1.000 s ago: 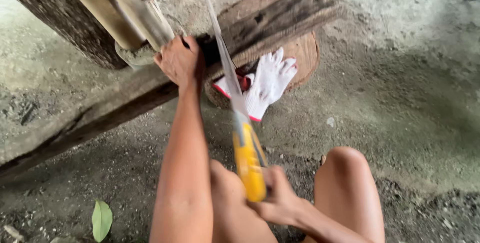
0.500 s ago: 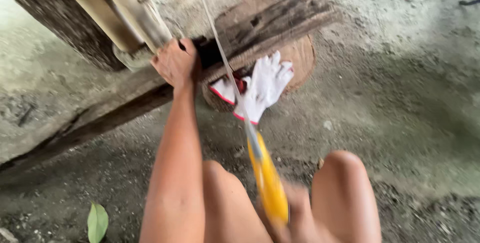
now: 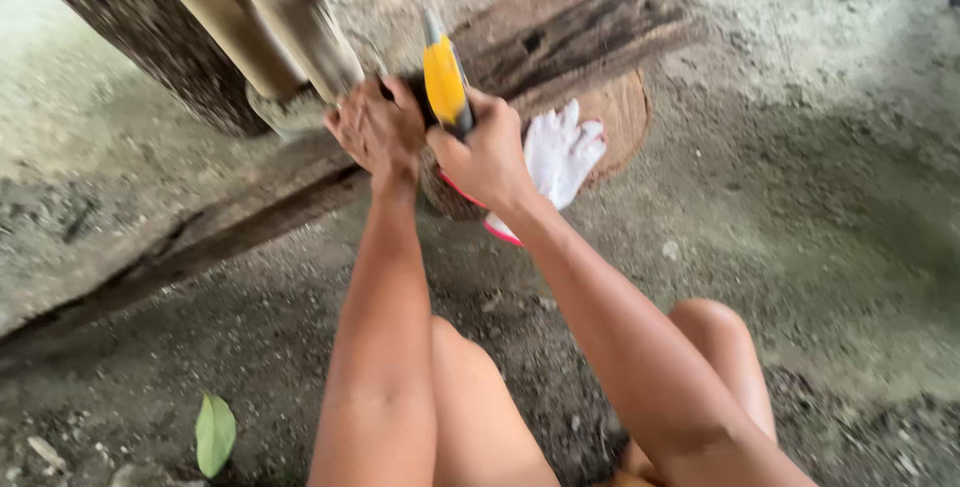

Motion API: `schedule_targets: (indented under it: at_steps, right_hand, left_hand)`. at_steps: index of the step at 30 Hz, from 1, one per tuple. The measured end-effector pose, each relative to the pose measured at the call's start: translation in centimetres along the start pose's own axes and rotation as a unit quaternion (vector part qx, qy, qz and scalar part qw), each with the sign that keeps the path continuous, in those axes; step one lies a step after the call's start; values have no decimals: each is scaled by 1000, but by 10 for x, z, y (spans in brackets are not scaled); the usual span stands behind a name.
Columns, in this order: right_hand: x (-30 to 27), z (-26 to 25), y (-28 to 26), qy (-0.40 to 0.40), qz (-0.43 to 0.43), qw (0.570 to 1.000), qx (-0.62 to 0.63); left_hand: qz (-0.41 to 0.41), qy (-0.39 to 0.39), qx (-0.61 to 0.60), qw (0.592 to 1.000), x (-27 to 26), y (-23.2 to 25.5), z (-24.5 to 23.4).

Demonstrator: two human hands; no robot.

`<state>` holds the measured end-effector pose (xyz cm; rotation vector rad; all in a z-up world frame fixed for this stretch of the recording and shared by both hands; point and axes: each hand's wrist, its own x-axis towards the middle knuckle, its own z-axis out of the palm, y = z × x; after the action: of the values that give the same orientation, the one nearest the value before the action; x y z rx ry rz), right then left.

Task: The person cuts a piece of wood resting on a log using a handsaw.

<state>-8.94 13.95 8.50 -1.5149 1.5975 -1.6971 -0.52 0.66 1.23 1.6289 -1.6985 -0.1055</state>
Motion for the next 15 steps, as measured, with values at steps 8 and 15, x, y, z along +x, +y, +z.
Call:
schedule_targets:
  at_steps: [8,15]
  right_hand:
    - [-158,-46,27,-12,-32,991,-127]
    - [-317,-101,-53,164,191,961,-112]
  left_hand:
    - [-37,-4,-25,999,21,2,7]
    - [25,27,-16,999,-2,2,-9]
